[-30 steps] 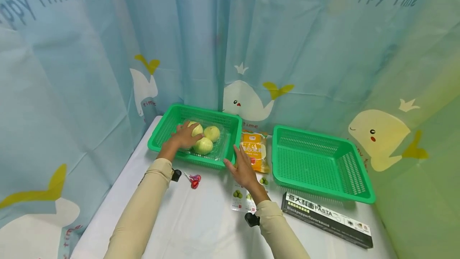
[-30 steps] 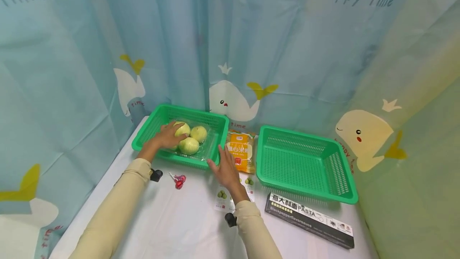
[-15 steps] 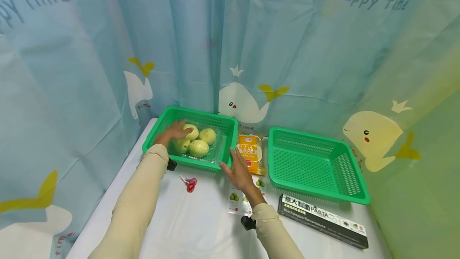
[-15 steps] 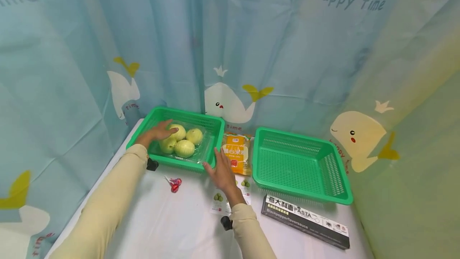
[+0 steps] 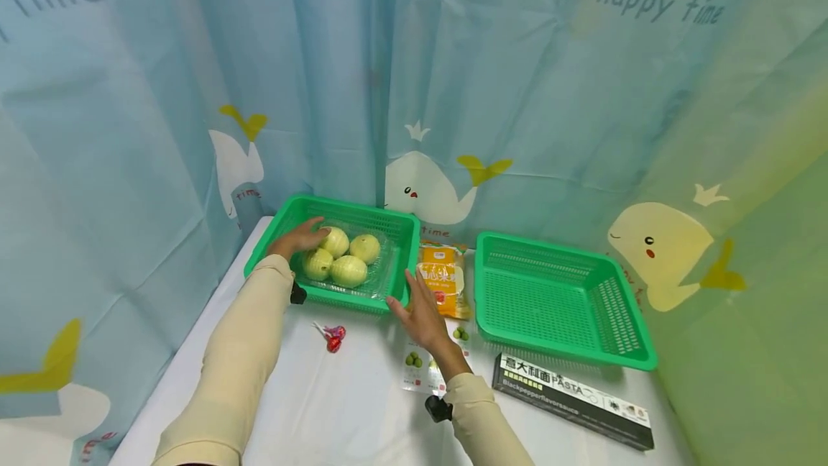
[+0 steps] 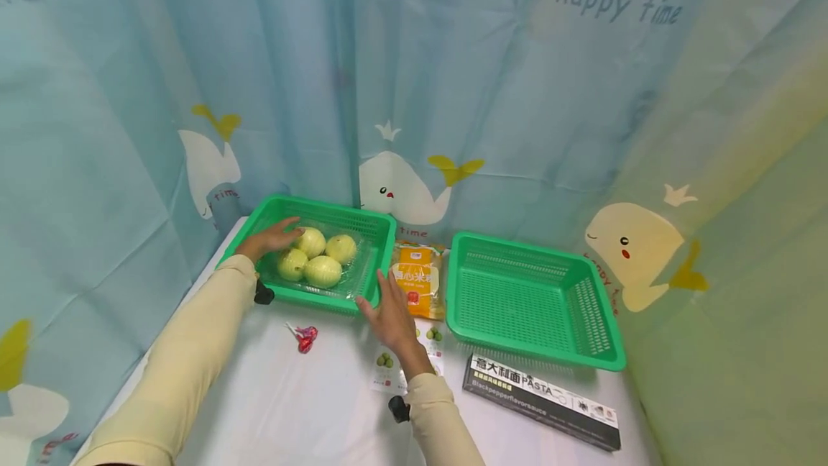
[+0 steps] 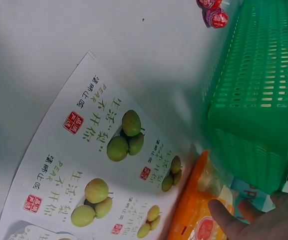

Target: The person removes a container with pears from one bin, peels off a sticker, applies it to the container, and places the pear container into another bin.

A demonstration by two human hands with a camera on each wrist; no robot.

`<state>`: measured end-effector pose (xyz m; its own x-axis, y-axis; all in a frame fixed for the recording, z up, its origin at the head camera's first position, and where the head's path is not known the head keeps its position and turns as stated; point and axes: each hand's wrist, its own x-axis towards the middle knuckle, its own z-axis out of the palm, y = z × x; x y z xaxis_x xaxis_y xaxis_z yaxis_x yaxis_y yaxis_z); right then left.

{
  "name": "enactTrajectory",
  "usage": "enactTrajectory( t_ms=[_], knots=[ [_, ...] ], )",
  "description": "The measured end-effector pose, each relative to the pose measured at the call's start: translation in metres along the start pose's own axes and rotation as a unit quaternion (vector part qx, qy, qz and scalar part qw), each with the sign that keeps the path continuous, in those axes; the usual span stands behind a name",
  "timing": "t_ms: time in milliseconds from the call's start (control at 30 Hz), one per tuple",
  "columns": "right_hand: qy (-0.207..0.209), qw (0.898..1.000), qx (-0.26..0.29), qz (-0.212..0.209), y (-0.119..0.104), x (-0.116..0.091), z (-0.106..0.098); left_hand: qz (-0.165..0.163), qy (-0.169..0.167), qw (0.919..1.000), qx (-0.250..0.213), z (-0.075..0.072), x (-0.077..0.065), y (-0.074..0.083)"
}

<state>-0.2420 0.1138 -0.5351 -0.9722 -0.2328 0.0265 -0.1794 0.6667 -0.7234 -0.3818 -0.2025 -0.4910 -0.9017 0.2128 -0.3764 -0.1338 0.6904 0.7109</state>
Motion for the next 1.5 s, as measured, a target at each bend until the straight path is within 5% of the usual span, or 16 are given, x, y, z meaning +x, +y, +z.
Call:
enactTrajectory(
  t_ms=[267,800,967,1133,1233,1500],
  knots=[
    [0.001,1.000,0.006,-0.007,-0.006,-0.001,0.001,-0.013,0.025,0.9986,-0.046,0.003,0.005,-0.005],
    [-0.016,1.000,-0.006,0.001,-0.016,0.003,-0.008,-0.046,-0.011,0.9989,-0.002,-0.010,-0.008,0.011],
    [-0.010,1.000,-0.009,0.004,-0.013,0.002,-0.009,-0.057,-0.004,0.9982,-0.019,-0.007,-0.003,0.013],
    [-0.013,1.000,-0.025,0.006,-0.009,0.001,-0.009,-0.093,-0.042,0.9937,-0.046,-0.007,-0.002,0.011],
    [-0.014,0.999,-0.035,0.007,-0.008,0.001,-0.009,-0.084,-0.052,0.9942,-0.043,-0.007,-0.004,0.012],
    [-0.002,0.997,-0.075,0.010,-0.006,0.002,-0.013,-0.021,-0.012,0.9954,-0.092,0.005,-0.019,0.031]
  ],
)
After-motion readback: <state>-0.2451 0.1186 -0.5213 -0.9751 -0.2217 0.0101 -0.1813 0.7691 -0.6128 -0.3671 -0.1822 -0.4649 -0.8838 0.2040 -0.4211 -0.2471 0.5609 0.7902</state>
